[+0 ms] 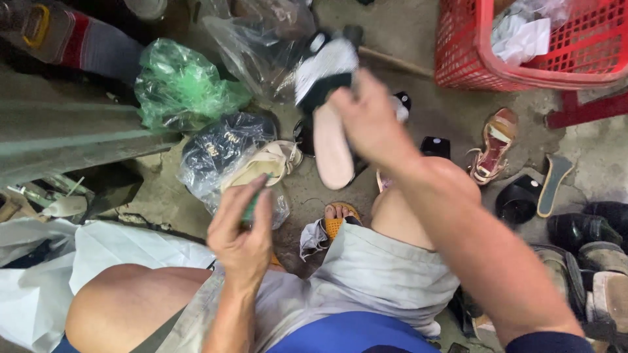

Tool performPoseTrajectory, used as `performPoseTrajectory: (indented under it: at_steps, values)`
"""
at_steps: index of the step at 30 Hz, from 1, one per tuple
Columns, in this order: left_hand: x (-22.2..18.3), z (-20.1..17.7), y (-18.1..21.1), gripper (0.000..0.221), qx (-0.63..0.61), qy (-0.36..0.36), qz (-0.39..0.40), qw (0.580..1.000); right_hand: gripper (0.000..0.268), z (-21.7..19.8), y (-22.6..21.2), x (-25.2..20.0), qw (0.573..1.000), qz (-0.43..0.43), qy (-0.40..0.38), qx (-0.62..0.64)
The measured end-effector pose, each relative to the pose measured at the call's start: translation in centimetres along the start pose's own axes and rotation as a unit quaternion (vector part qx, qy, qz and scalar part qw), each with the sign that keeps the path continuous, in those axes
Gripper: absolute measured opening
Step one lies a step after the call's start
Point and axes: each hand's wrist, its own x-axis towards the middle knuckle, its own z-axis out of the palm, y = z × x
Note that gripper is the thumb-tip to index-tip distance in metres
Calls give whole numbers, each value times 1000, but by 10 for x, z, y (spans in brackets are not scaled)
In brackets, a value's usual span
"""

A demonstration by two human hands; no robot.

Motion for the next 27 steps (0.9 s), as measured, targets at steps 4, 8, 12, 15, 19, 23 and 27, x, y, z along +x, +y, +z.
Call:
performPoseTrajectory:
  at_steps: [4,8,12,15,19,23,27]
  values:
    - [3,-4,-23,15,18,42,-39,998,21,-37,-13,30,996,83,3,22]
    - [5,35,-68,24,86,-106,-115,984,9,-48,-13,36,999,45,-16,-6]
    - [-22,100,-124,33,139,-185,-85,969,8,-52,-12,40,998,65,11,-13]
    - [-30,139,-136,36,124,-189,-93,970,6,-54,-7,45,995,89,10,-46]
    - [-25,160,-150,39,181,-195,-123,956,9,-57,-15,44,988,128,-3,-91]
    - [-24,170,-177,53,188,-185,-122,957,17,-64,-6,49,986,115,-21,-120]
    - [-23,164,-159,41,173,-209,-104,957,12,-64,0,53,985,106,-43,-127]
